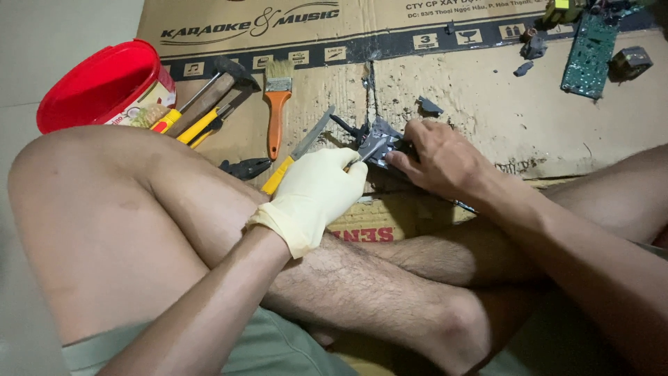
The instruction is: The person scrapes a gray substance off a green circuit board using a metal tool. They repeatedly scrape and peel away the material, revealing the board underneath.
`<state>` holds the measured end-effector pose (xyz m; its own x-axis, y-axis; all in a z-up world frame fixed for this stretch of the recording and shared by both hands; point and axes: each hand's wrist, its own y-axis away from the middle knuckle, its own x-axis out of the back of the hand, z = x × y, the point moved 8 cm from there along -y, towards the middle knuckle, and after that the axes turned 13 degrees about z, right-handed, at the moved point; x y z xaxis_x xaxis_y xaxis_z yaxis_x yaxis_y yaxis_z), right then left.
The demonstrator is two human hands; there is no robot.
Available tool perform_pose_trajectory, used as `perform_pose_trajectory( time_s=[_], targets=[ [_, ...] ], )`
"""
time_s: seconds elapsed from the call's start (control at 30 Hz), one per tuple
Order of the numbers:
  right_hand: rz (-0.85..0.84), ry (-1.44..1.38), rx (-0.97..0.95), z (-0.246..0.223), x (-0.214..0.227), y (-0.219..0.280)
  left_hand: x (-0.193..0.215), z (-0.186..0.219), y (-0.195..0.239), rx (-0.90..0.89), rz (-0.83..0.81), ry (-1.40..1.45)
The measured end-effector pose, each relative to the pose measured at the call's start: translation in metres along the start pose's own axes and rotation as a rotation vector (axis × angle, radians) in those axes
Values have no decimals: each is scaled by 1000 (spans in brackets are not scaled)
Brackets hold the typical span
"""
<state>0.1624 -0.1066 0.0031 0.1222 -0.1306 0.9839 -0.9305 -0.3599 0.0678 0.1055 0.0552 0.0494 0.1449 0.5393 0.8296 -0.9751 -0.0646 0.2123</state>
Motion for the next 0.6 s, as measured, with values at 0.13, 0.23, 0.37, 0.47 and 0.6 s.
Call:
perform_pose_trajectory(
  time_s=[0.13, 0.23, 0.37, 0.47, 0.6],
  targets=[
    [11, 272, 120, -1, -20, -4, -2, 0, 1, -12, 10, -34],
    [43, 418, 170, -3, -22, -10, -7, -2, 2, -31, 3, -88],
    [158, 275, 143, 10, -20, -7, -10, 1, 5, -168, 92, -133],
    [251, 70, 100, 12, -8, -4, -3, 8, 12, -224, 155, -149],
    [247, -354, -217, 28, 24, 15, -1, 9, 17, -254, 173, -144]
  ],
)
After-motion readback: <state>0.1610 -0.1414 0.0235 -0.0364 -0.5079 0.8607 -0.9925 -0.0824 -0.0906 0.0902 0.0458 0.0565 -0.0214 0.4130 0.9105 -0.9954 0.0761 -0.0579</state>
